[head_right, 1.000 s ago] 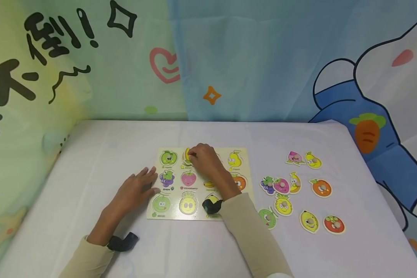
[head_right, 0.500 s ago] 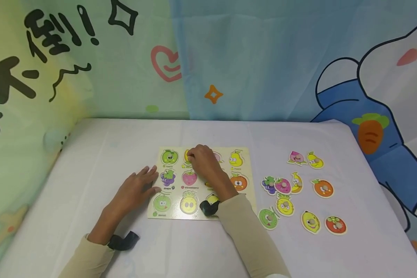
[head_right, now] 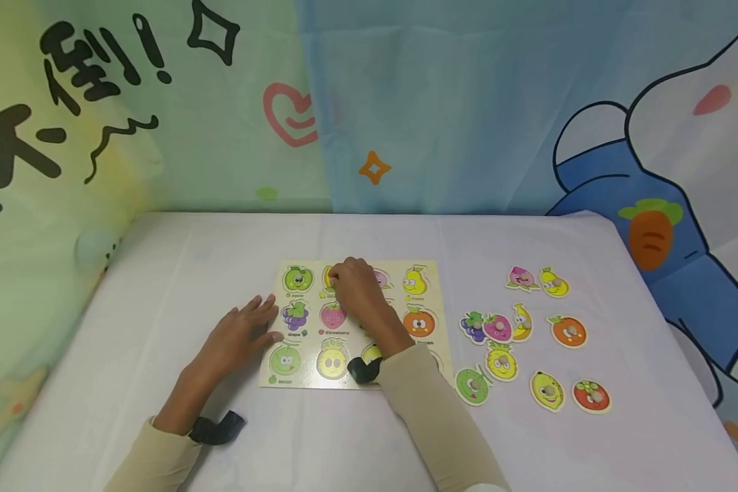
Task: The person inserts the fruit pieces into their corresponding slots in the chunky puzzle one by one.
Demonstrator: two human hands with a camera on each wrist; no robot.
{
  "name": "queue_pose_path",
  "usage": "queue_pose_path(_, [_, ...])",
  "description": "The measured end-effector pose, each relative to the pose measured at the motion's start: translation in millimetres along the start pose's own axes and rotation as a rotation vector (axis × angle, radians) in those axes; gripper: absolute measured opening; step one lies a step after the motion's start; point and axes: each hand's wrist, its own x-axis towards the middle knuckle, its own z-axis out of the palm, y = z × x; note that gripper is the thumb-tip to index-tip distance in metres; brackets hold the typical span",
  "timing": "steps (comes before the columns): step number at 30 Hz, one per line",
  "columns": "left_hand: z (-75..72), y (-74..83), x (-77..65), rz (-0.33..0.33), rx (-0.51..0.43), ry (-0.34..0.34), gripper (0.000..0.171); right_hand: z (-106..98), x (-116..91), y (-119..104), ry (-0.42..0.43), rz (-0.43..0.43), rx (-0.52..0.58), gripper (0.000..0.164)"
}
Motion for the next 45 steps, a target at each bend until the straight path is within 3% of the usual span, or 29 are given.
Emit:
queue_pose_path(14, [2.2, -2.0, -0.4, 0.004, -0.007, -0.003, 0.055, 3, -2, -2, 0.009, 0.034, 0.016, 0.014])
queue_pose_path(24, [2.7, -0.3, -1.7, 0.007, 0.001, 0.007, 0.054, -5, -5, -1, -0.033, -0.019, -0.049, 0.019])
queue_pose_path(31, [1.8, -0.6, -1.1, 0.013, 0.007, 0.011, 0.055, -11, -7, 3, -0.072, -0.034, -0.028, 0.027])
queue_pose_path(45, [2.7, -1.2, -1.3, 0.018, 0.003, 0.008, 0.055, -26, -14, 32, 0.059, 0.016, 0.126, 0.026])
